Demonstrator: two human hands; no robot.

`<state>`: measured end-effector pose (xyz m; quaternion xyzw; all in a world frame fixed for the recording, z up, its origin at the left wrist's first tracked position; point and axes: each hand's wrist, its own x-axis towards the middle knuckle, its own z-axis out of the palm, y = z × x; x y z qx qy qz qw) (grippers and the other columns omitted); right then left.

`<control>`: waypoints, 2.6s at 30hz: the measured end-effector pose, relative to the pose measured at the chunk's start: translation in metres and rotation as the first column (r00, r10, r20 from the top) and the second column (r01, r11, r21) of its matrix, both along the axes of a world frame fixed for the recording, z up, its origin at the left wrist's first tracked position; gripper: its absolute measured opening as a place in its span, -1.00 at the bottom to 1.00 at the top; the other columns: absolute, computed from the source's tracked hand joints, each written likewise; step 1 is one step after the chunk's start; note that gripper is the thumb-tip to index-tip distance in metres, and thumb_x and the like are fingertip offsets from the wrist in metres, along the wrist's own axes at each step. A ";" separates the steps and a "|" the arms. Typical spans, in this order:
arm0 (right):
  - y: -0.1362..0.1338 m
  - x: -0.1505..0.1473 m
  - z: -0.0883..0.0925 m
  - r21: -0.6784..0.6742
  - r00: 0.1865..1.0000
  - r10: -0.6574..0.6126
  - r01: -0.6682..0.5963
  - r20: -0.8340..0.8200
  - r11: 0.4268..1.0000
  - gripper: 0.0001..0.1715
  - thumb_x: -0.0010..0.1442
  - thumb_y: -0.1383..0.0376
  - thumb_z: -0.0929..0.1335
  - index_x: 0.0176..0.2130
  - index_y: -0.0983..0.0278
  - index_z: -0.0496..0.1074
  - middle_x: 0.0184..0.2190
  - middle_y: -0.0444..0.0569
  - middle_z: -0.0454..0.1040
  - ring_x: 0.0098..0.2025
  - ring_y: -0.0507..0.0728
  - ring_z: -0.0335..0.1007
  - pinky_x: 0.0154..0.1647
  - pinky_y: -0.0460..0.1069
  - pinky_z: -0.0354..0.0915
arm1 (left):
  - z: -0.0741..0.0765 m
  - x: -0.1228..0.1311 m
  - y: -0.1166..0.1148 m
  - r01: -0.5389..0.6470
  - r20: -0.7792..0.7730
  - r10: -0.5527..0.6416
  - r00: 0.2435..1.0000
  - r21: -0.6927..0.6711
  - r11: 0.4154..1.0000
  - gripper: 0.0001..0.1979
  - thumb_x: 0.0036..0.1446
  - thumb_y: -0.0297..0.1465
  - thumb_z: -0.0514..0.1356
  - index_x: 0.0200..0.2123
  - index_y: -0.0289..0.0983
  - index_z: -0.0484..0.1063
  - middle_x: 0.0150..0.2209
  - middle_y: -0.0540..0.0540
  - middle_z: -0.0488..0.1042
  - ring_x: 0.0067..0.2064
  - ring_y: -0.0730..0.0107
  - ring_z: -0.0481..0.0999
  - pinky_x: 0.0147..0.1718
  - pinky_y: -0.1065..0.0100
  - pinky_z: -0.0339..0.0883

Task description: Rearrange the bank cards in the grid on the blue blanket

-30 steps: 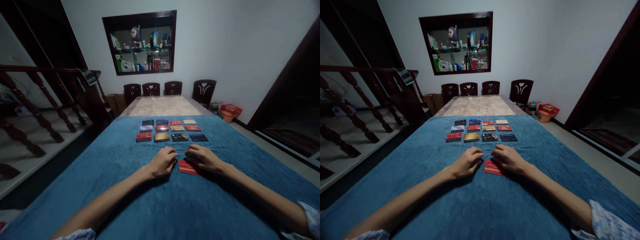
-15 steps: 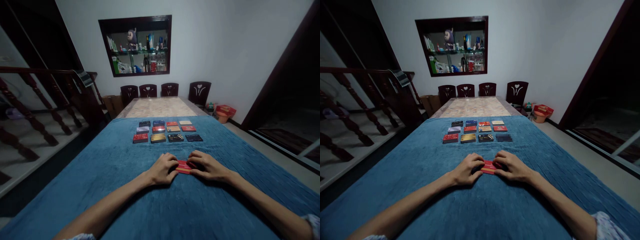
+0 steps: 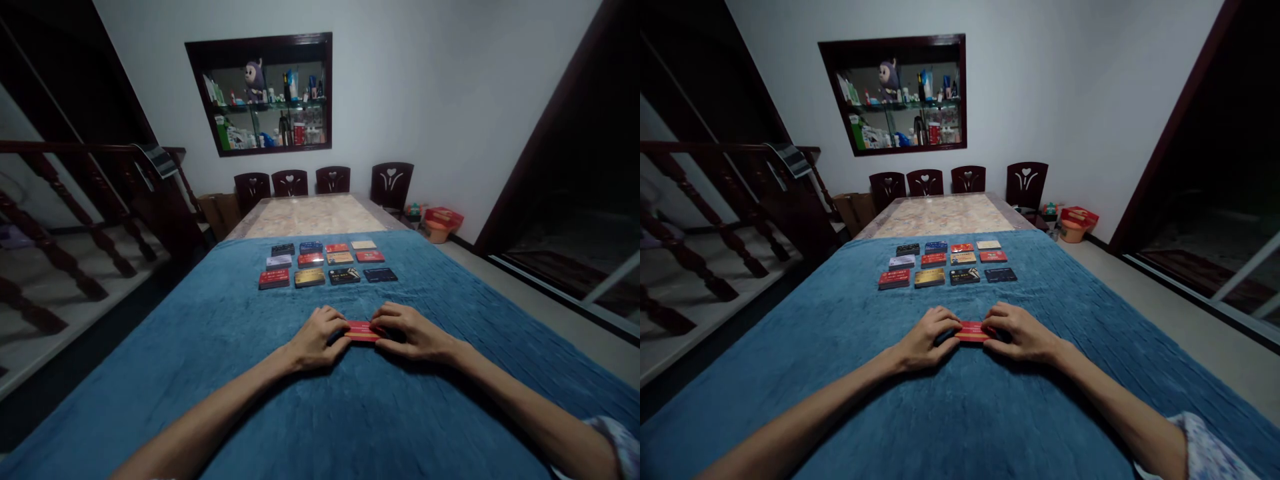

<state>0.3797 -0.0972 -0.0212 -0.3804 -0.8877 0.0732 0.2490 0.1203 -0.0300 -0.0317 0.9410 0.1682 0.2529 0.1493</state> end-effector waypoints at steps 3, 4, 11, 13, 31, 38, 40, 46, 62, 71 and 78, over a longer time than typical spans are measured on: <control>0.001 0.000 0.000 0.038 1.000 0.000 0.000 -0.008 0.999 -0.71 0.37 0.20 0.28 -0.12 0.28 0.53 -0.27 0.07 0.54 -0.25 0.11 0.44 -0.21 0.02 0.36 | -0.002 0.001 0.002 -0.010 0.031 0.011 0.999 -0.008 1.000 -0.79 0.32 -0.34 0.12 -0.12 -0.29 0.52 -0.16 -0.18 0.57 -0.10 0.25 0.47 -0.08 0.21 0.29; 0.002 0.000 -0.001 0.049 1.000 -0.012 0.012 -0.011 0.999 -0.70 0.39 0.20 0.26 -0.10 0.28 0.53 -0.28 0.06 0.55 -0.26 0.11 0.45 -0.22 0.01 0.37 | -0.002 0.001 0.002 -0.012 0.036 0.012 0.999 -0.014 1.000 -0.78 0.34 -0.34 0.10 -0.12 -0.28 0.52 -0.17 -0.17 0.57 -0.11 0.26 0.47 -0.08 0.22 0.29; 0.010 0.001 -0.015 0.164 0.990 -0.125 0.134 -0.062 0.977 -0.53 0.46 0.16 0.15 -0.16 0.28 0.56 -0.37 0.03 0.55 -0.37 0.07 0.47 -0.31 -0.04 0.39 | 0.002 0.001 0.006 -0.055 0.097 0.067 0.993 -0.117 0.992 -0.70 0.40 -0.34 0.01 -0.13 -0.27 0.55 -0.25 -0.12 0.60 -0.22 0.34 0.49 -0.12 0.30 0.35; 0.012 0.002 -0.019 0.189 0.986 -0.150 0.161 -0.073 0.969 -0.52 0.46 0.15 0.15 -0.17 0.28 0.56 -0.40 0.02 0.55 -0.39 0.07 0.46 -0.33 -0.04 0.39 | 0.002 0.002 0.006 -0.065 0.103 0.079 0.991 -0.133 0.989 -0.70 0.39 -0.36 0.02 -0.13 -0.27 0.56 -0.25 -0.12 0.60 -0.23 0.34 0.49 -0.14 0.32 0.36; -0.001 -0.011 0.000 0.115 0.977 -0.077 0.101 -0.199 0.988 -0.76 0.32 0.30 0.30 -0.23 0.26 0.58 -0.34 0.02 0.60 -0.31 0.11 0.51 -0.26 0.00 0.41 | -0.003 0.002 0.003 -0.064 0.230 0.083 0.970 -0.087 0.994 -0.76 0.28 -0.36 0.14 -0.23 -0.28 0.63 -0.27 -0.16 0.61 -0.24 0.35 0.56 -0.17 0.31 0.43; -0.004 -0.011 0.003 0.090 0.982 -0.090 0.106 -0.168 0.990 -0.78 0.28 0.29 0.30 -0.23 0.26 0.56 -0.33 0.02 0.58 -0.29 0.13 0.50 -0.23 0.02 0.40 | -0.001 0.000 0.000 -0.058 0.250 0.050 0.967 0.025 0.998 -0.74 0.29 -0.39 0.12 -0.23 -0.27 0.64 -0.27 -0.16 0.60 -0.23 0.34 0.56 -0.18 0.31 0.45; -0.002 -0.010 0.001 0.106 0.982 -0.104 0.122 -0.159 0.987 -0.75 0.31 0.29 0.28 -0.22 0.27 0.56 -0.35 0.02 0.57 -0.31 0.12 0.49 -0.25 0.00 0.39 | 0.000 0.000 0.000 -0.064 0.258 0.058 0.964 0.015 0.998 -0.74 0.30 -0.40 0.11 -0.23 -0.28 0.63 -0.28 -0.16 0.60 -0.25 0.35 0.56 -0.18 0.32 0.46; 0.005 -0.009 -0.009 0.135 0.975 -0.129 0.154 -0.178 0.979 -0.69 0.39 0.25 0.24 -0.18 0.28 0.55 -0.35 0.03 0.56 -0.33 0.09 0.48 -0.29 -0.03 0.40 | -0.003 0.002 0.004 -0.034 0.294 0.034 0.955 -0.003 0.999 -0.77 0.29 -0.47 0.08 -0.21 -0.33 0.56 -0.32 -0.16 0.60 -0.28 0.36 0.55 -0.21 0.33 0.46; 0.015 -0.009 -0.025 0.110 0.958 -0.221 0.243 -0.183 0.964 -0.63 0.35 0.32 0.26 0.11 0.21 0.42 -0.16 0.05 0.56 -0.19 0.14 0.53 -0.16 0.04 0.46 | -0.012 0.008 0.013 -0.066 0.259 0.083 0.962 -0.071 0.995 -0.69 0.25 -0.54 0.08 0.03 -0.29 0.44 -0.04 -0.18 0.59 -0.03 0.28 0.59 0.02 0.23 0.47; 0.014 -0.012 -0.026 0.108 0.944 -0.324 0.329 -0.068 0.938 -0.48 0.32 0.30 0.27 0.25 0.19 0.31 -0.16 0.07 0.54 -0.20 0.19 0.52 -0.18 0.08 0.46 | -0.017 0.007 0.014 -0.139 0.123 0.142 0.982 -0.036 0.990 -0.52 0.19 -0.54 0.14 0.19 -0.28 0.32 0.04 -0.24 0.54 0.01 0.17 0.54 0.05 0.10 0.44; 0.017 -0.013 -0.029 0.008 0.936 -0.286 0.293 -0.204 0.956 -0.42 0.19 0.38 0.33 0.20 0.24 0.27 -0.01 0.13 0.52 -0.02 0.21 0.49 0.00 0.13 0.42 | -0.019 0.007 0.018 -0.134 0.144 0.154 0.978 -0.139 0.981 -0.48 0.16 -0.55 0.17 0.21 -0.24 0.31 0.03 -0.17 0.55 -0.01 0.22 0.55 0.06 0.14 0.44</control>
